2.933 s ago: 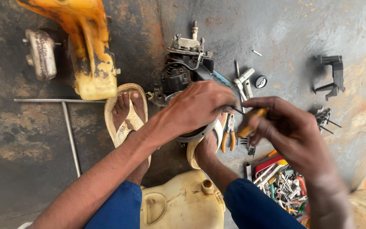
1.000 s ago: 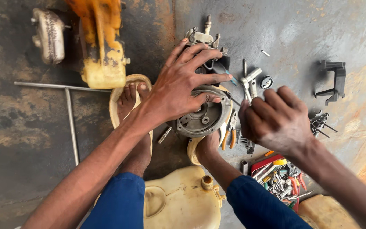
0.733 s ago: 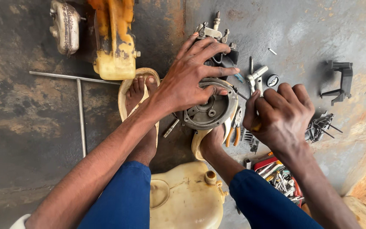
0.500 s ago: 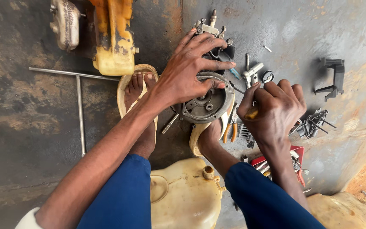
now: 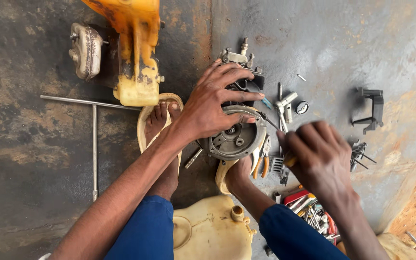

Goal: The person kneels on a concrete floor disassembling a small gasoline engine from a brush cutter. They hold the engine casing, unscrew fasteners with a screwdriver, detach the recoil starter and other components by hand, and arrange removed parts and hand tools on the floor around them.

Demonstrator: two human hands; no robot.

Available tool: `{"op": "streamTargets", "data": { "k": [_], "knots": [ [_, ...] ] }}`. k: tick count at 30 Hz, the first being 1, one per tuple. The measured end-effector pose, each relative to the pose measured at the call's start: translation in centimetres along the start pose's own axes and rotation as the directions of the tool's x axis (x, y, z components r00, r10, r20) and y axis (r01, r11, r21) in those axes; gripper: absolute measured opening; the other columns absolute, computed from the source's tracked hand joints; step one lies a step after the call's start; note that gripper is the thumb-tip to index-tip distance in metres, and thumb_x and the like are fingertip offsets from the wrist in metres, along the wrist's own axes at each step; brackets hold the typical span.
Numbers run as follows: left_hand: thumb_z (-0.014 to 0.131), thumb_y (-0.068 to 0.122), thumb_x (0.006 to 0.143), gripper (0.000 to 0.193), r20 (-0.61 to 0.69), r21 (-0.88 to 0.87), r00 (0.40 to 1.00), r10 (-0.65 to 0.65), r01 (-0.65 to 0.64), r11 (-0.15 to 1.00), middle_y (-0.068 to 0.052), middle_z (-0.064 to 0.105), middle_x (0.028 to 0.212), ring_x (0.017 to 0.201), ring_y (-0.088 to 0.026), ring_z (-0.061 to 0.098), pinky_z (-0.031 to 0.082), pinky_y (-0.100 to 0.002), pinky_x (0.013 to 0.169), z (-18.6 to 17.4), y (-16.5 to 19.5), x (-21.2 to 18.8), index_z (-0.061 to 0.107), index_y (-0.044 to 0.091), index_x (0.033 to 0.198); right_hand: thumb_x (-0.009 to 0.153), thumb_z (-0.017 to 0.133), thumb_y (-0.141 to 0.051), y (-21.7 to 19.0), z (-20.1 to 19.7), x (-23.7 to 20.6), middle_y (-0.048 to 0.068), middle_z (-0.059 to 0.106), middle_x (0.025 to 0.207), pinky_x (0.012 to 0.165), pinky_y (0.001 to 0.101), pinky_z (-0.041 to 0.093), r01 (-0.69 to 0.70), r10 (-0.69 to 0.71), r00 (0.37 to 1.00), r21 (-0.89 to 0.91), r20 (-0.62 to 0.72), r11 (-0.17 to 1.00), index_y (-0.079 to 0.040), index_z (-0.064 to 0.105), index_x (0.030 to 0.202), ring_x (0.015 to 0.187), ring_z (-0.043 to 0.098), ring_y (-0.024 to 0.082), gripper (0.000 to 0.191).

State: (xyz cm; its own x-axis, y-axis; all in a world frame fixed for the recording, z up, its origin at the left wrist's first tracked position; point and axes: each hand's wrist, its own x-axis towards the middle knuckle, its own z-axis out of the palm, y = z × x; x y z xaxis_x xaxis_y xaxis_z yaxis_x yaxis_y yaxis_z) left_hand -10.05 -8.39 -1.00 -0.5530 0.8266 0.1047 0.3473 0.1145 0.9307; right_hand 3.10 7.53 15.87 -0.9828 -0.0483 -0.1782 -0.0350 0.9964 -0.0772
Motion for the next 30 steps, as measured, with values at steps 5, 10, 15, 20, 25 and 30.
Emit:
{"op": "streamTargets", "data": {
  "k": [5,10,15,20,25,30],
  "knots": [
    [0.085,0.051,0.077,0.044,-0.026,-0.028,1.0,0.008,-0.009,1.0,-0.001,0.061,0.143,0.143,-0.028,0.046,0.022,-0.054,0.13,-0.3,-0.7,-0.3,0.078,0.036,0.119,0.07,0.079,-0.013,0.3,-0.1,-0.3,0.006,0.066,0.089,0.076,0.041,0.052,0.136,-0.137,0.989,0.011,0.061,0.991,-0.004,0.074,0.102,0.092,0.065,0.027,0.034],
    [0.085,0.05,0.076,0.044,-0.021,-0.029,1.0,0.002,-0.002,1.0,0.0,0.061,0.143,0.144,-0.028,0.045,0.021,-0.056,0.129,0.0,-0.7,-0.9,0.079,0.036,0.118,0.088,0.082,-0.009,0.4,-4.4,-0.2,0.007,0.065,0.094,0.08,0.039,0.05,-0.047,0.047,0.999,0.021,0.002,0.999,-0.007,0.072,0.113,0.094,0.063,0.028,0.027],
    [0.086,0.053,0.074,0.045,-0.027,-0.021,1.0,0.012,-0.013,1.0,-0.001,0.06,0.143,0.143,-0.028,0.044,0.021,-0.056,0.128,0.1,-0.8,-0.7,0.079,0.036,0.115,0.068,0.077,-0.016,-1.5,-2.6,-1.5,0.006,0.066,0.092,0.072,0.0413,0.053,0.14,-0.186,0.98,0.414,0.073,0.899,-0.01,0.072,0.106,0.088,0.065,0.027,0.039],
    [0.085,0.053,0.075,0.045,-0.022,-0.022,1.0,0.001,-0.001,1.0,0.0,0.06,0.144,0.143,-0.028,0.044,0.02,-0.056,0.129,0.2,-1.0,-1.0,0.078,0.036,0.117,0.063,0.075,-0.018,-2.6,1.9,-3.1,0.009,0.067,0.098,0.072,0.0423,0.053,0.32,-0.4,0.911,0.444,0.097,0.837,-0.002,0.071,0.112,0.087,0.065,0.028,0.051],
    [0.085,0.053,0.076,0.045,-0.018,-0.019,1.0,0.007,-0.007,1.0,0.0,0.059,0.144,0.144,-0.028,0.044,0.02,-0.056,0.129,0.5,-1.1,-1.0,0.078,0.036,0.117,0.064,0.074,-0.018,-2.8,2.5,-2.8,0.008,0.065,0.096,0.074,0.0419,0.054,0.302,-0.372,0.925,0.446,0.075,0.842,-0.003,0.071,0.113,0.087,0.064,0.028,0.051],
    [0.085,0.053,0.075,0.046,-0.027,-0.017,1.0,0.003,-0.004,1.0,0.001,0.059,0.144,0.144,-0.027,0.044,0.02,-0.055,0.13,0.6,-1.1,-1.0,0.078,0.036,0.117,0.063,0.073,-0.019,-3.1,2.5,-2.3,0.009,0.065,0.094,0.07,0.0402,0.053,0.28,-0.344,0.935,0.423,0.082,0.862,-0.004,0.072,0.112,0.087,0.065,0.029,0.051]
  ]
}}
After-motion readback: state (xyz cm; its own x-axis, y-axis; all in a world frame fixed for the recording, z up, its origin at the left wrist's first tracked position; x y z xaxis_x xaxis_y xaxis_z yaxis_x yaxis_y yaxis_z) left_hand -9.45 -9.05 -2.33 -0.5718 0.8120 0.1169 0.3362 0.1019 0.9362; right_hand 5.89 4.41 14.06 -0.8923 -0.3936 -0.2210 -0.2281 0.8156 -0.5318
